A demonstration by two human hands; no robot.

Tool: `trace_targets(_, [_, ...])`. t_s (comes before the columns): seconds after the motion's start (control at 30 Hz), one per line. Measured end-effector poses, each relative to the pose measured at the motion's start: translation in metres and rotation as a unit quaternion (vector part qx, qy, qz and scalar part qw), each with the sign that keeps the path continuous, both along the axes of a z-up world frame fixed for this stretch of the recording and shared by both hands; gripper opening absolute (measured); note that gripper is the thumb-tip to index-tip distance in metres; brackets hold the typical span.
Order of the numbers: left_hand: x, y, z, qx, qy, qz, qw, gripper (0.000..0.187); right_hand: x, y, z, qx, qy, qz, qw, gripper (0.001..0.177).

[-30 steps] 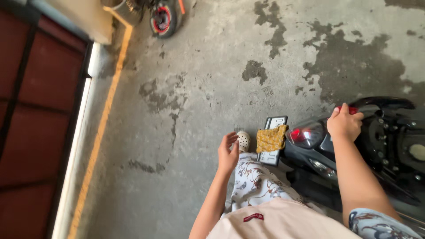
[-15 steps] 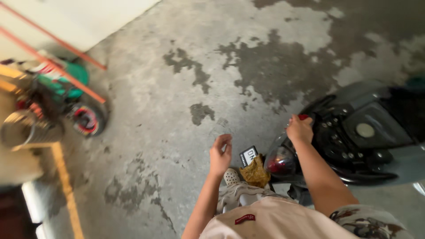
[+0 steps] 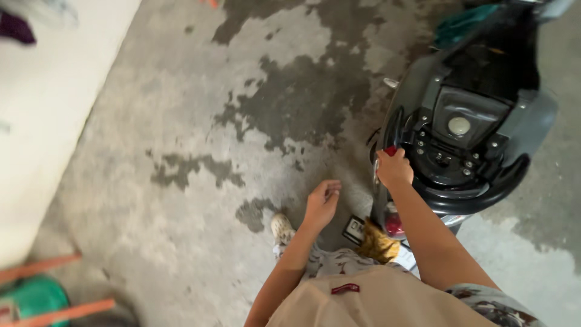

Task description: The person wipes the underside of a motorcycle seat and the rear bodywork with a red cloth. The seat is lifted to access the under-seat compartment, and the person cleans around the fuel cap and rear storage area.

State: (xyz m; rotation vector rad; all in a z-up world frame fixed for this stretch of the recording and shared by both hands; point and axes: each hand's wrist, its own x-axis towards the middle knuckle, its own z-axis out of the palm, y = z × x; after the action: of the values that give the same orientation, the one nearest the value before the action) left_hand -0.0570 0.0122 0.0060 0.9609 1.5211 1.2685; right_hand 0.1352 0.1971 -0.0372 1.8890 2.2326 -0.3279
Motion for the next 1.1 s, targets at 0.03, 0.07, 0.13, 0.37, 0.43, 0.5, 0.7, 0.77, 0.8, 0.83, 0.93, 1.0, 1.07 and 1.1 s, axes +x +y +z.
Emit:
trace_targets(0.03, [-0.018,0.001,0.003,0.002,0.001,-0.008,1.000,0.027,-0.001,-0.005,0.000,0.022,0.004,-0.003,1.000,0.039])
trace_targets(0.07, [-0.037,0.005,0.004,-0.018,-0.003,-0.016,1.000,0.027,-0.004,-0.008,0.001,0.045,0.006,-0.009,0.999,0.040])
trace_targets(0.13, [-0.074,0.008,0.001,-0.065,-0.006,-0.031,0.997,0.027,-0.004,-0.022,0.005,0.079,-0.034,-0.017,0.996,0.045])
trace_targets(0.37, [-0.112,0.051,-0.045,-0.095,-0.064,-0.039,0.993,0.019,-0.003,-0.065,-0.012,0.334,0.011,-0.062,0.940,0.056])
trace_targets(0.43, [-0.111,0.066,-0.043,-0.129,-0.088,-0.095,0.983,0.021,-0.005,-0.059,-0.020,0.323,-0.012,-0.073,0.943,0.046])
trace_targets(0.5, [-0.110,0.087,-0.037,-0.115,-0.093,-0.135,0.980,0.021,-0.008,-0.053,-0.028,0.311,-0.008,-0.089,0.946,0.041])
trace_targets(0.7, [-0.126,0.195,-0.039,-0.101,-0.092,-0.163,0.977,0.019,-0.033,0.014,-0.038,0.296,0.091,-0.136,0.941,0.037])
trace_targets(0.77, [-0.130,0.246,-0.036,-0.121,-0.069,-0.149,0.979,0.020,-0.034,0.048,-0.026,0.273,0.120,-0.156,0.942,0.037])
trace_targets(0.8, [-0.132,0.269,-0.033,-0.171,-0.048,-0.134,0.975,0.020,-0.033,0.065,-0.017,0.253,0.131,-0.154,0.946,0.035])
trace_targets(0.83, [-0.135,0.289,-0.031,-0.220,-0.027,-0.118,0.968,0.021,-0.031,0.086,-0.008,0.233,0.142,-0.153,0.950,0.033])
trace_targets(0.93, [-0.136,0.363,-0.037,-0.026,-0.069,-0.154,0.985,0.019,-0.032,0.127,0.017,0.209,0.120,-0.170,0.956,0.028])
trace_targets(1.0, [-0.133,0.407,-0.043,-0.023,-0.103,-0.147,0.983,0.020,-0.031,0.155,0.030,0.230,0.124,-0.196,0.945,0.027])
trace_targets(1.07, [-0.120,0.445,-0.052,-0.027,-0.133,-0.153,0.979,0.021,-0.025,0.180,0.034,0.272,0.166,-0.241,0.917,0.029])
trace_targets(1.1, [-0.108,0.462,-0.057,-0.030,-0.147,-0.159,0.976,0.022,-0.021,0.194,0.035,0.258,0.222,-0.280,0.898,0.027])
